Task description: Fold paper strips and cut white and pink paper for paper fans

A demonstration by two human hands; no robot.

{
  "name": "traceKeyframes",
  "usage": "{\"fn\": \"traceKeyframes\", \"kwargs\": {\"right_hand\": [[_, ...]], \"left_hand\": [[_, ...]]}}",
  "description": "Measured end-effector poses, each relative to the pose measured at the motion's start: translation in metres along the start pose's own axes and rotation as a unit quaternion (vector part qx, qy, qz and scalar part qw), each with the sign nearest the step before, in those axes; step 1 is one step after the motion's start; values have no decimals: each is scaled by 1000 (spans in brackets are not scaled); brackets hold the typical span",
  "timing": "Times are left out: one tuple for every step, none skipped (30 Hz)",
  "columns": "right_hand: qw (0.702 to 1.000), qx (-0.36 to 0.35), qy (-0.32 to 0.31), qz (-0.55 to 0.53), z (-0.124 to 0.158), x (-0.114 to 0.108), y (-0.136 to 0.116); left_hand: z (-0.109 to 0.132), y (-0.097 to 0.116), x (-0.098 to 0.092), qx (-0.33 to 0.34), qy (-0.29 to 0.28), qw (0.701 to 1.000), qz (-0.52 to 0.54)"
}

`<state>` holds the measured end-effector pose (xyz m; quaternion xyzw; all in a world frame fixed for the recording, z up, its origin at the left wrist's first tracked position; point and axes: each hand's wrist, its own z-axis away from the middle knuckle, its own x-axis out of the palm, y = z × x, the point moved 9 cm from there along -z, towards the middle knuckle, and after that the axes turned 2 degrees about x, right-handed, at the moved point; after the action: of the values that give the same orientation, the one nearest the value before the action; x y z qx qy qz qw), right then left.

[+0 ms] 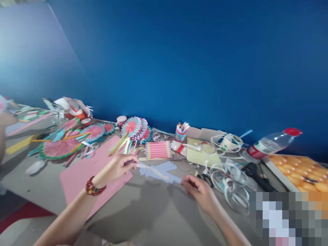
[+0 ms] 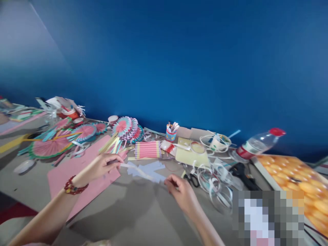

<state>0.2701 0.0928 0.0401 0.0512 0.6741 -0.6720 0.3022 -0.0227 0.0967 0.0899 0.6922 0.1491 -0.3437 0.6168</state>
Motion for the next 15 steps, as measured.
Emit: {"fn": "traceKeyframes", "kwargs": {"right_hand": [[1000,-20,-15,5,-6,9,-12],[999,-41,-31,6,-13,18,-26],[997,-61,-41,11,-19,28,-39],[996,-83,-41,19,-26,38,-54],[993,-114,-35,25,-31,47,-69],[985,-166,-35,34,-33,58,-88],[973,-219,-51,44,-33,72,-105],[958,-269,-83,56,-30,89,-120],[941,-313,-111,66,-25,104,-133],[926,-344,-136,74,-19,116,-141],[916,-359,-160,82,-14,127,-145],[914,-356,-174,85,-11,133,-144],[921,-334,-183,84,-9,136,-139],[931,-301,-189,78,-8,135,-131],[944,-260,-192,68,-8,131,-120]], "left_hand": [[10,0,-16,-10,25,999,-19],[21,1,-31,-22,47,998,-32],[32,2,-42,-27,61,997,-40],[43,4,-50,-30,69,996,-50],[53,6,-54,-26,71,995,-58],[62,10,-55,-21,66,996,-64],[69,13,-53,-15,55,996,-70],[75,17,-48,-8,41,996,-75],[79,21,-42,-2,23,997,-77],[83,24,-35,4,6,997,-79],[85,26,-28,8,-9,997,-79],[87,26,-21,11,-23,997,-77],[88,23,-14,9,-34,997,-73],[89,17,-8,3,-38,997,-71],[89,7,-3,-11,-36,997,-72]]}}
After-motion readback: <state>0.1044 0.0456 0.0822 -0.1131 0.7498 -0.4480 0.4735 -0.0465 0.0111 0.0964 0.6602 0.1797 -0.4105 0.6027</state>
